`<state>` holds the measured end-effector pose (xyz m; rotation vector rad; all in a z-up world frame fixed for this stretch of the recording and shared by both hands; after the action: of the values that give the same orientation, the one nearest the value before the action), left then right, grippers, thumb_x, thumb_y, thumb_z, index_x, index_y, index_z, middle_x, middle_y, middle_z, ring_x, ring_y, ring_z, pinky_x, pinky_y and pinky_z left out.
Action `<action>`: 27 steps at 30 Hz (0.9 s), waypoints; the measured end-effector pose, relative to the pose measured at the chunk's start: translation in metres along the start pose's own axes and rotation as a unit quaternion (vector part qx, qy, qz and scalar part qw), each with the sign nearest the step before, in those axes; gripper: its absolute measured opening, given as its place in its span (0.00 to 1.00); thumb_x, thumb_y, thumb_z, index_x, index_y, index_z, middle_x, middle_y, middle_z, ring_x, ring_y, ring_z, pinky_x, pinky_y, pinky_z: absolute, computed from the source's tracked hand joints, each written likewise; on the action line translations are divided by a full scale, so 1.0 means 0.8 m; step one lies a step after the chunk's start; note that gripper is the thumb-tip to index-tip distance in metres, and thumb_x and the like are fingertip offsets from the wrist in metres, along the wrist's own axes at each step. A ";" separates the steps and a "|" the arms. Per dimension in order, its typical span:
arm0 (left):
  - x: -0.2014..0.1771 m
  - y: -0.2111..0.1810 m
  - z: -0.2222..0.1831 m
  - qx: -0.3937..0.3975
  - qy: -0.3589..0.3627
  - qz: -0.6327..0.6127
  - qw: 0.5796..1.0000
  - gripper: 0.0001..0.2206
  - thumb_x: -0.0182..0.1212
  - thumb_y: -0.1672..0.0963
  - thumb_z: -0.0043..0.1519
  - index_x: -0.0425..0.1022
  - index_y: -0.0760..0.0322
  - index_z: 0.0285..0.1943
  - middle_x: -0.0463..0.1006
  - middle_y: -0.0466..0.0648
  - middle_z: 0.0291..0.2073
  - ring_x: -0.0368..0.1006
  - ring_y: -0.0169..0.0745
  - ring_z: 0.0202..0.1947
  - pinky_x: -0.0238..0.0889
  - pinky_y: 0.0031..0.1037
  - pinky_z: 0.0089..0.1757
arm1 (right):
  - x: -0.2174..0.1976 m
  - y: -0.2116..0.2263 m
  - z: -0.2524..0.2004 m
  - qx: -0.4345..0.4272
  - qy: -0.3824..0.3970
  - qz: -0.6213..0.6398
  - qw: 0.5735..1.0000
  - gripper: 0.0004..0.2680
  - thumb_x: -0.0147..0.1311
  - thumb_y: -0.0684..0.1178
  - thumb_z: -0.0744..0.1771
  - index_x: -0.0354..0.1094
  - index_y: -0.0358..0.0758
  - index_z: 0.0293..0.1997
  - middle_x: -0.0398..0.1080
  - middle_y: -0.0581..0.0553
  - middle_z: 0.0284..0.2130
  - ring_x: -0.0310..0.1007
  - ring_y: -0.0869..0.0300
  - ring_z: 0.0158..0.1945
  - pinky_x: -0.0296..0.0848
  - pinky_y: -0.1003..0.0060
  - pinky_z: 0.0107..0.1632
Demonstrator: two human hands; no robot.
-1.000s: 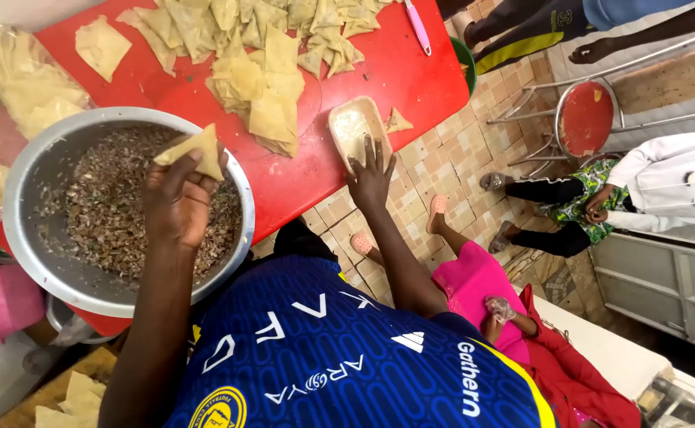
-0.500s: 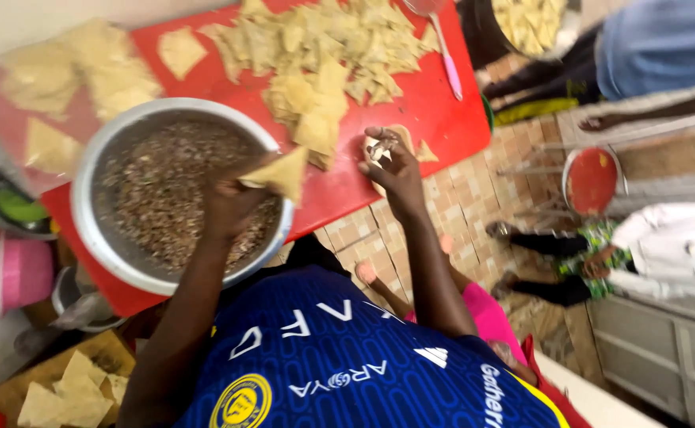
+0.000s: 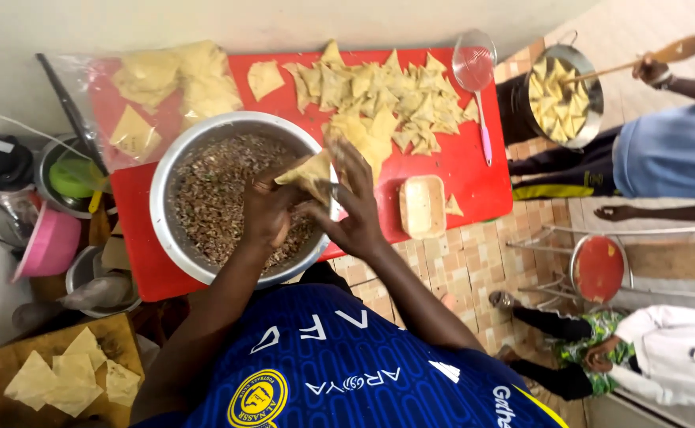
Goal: Filling and folding dough to make samosas
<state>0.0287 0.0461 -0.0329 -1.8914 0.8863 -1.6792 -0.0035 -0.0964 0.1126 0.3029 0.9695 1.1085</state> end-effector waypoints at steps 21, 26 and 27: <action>0.008 0.010 0.044 0.005 -0.053 0.159 0.986 0.11 0.66 0.57 0.77 0.82 0.70 0.64 0.89 0.59 0.42 0.88 0.40 0.39 0.85 0.29 0.41 | -0.121 -0.262 -0.161 0.467 -0.208 0.170 0.843 0.23 0.75 0.34 0.65 0.69 0.29 0.67 0.80 0.37 0.38 0.84 0.55 0.35 0.89 0.62 0.38; 0.040 0.036 0.041 -0.010 -0.042 0.191 0.981 0.10 0.68 0.58 0.76 0.83 0.73 0.60 0.87 0.61 0.39 0.86 0.42 0.35 0.84 0.30 0.39 | -0.246 -0.413 -0.210 0.419 -0.161 -0.324 0.833 0.12 0.67 0.45 0.69 0.70 0.38 0.55 0.81 0.28 0.33 0.84 0.29 0.41 0.80 0.35 0.47; 0.047 0.038 0.040 -0.014 -0.038 0.195 0.980 0.10 0.68 0.58 0.76 0.84 0.74 0.59 0.87 0.61 0.37 0.85 0.41 0.33 0.84 0.30 0.38 | -0.268 -0.447 -0.220 0.437 -0.142 -0.409 0.789 0.12 0.65 0.47 0.69 0.69 0.44 0.57 0.81 0.32 0.32 0.85 0.32 0.39 0.82 0.35 0.49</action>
<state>0.0572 -0.0046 -0.0333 -1.6527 1.1653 -1.3550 0.0561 -0.4857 -0.1108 0.6883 1.1218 -0.2440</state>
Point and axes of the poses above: each hand's wrist, its own z-axis towards the middle knuckle, its own x-axis out of the palm, y = z × x, the point moved 6 cm from there along z, towards the middle knuckle
